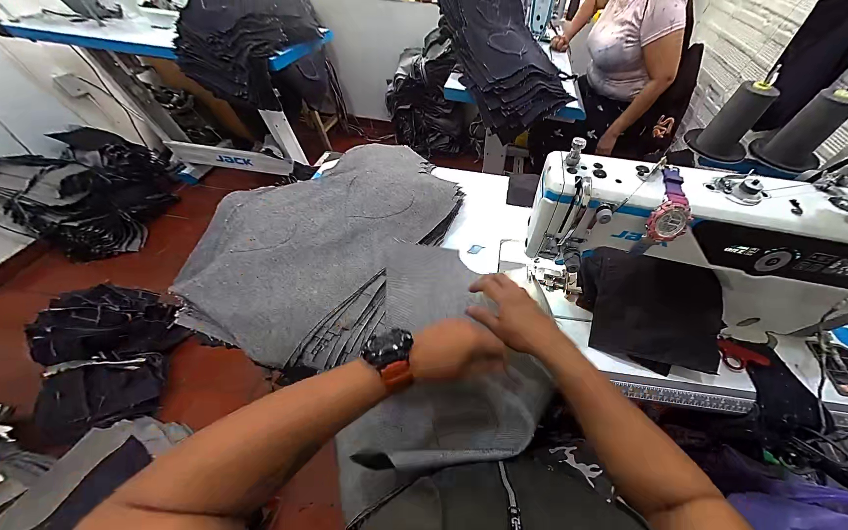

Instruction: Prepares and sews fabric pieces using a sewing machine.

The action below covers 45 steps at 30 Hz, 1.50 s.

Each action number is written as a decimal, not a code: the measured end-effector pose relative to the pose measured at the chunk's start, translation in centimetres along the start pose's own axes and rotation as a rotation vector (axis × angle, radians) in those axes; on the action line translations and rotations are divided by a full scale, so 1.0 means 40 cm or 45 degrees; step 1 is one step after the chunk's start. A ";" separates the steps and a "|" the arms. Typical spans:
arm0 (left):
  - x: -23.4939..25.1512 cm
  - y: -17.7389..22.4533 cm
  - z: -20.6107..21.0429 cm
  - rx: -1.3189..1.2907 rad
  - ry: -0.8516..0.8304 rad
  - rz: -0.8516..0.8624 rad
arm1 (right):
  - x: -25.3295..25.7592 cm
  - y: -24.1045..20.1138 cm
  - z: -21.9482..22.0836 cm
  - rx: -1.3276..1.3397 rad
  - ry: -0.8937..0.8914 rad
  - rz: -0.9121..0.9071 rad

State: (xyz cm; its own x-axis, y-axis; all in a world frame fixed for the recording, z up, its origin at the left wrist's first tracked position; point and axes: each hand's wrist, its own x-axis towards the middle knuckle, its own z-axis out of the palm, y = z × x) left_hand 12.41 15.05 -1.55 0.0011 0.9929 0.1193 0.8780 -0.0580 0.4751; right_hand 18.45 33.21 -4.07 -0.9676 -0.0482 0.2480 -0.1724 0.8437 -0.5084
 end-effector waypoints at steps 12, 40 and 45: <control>0.051 -0.146 0.166 0.127 0.266 -0.217 | -0.387 0.008 0.014 -0.287 0.277 0.328; 0.000 -0.062 0.231 0.298 0.690 -0.507 | -0.315 0.088 -0.051 -0.114 0.383 0.888; 0.039 -0.051 0.234 0.223 0.738 -0.632 | -0.257 0.126 -0.088 -0.011 0.187 1.088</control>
State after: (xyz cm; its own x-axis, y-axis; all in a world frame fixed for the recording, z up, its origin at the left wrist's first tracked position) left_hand 15.12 17.68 -10.49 -0.6196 0.6823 0.3881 0.7729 0.4440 0.4532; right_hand 28.16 39.83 -6.28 -0.7311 0.6731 -0.1117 0.6047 0.5633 -0.5631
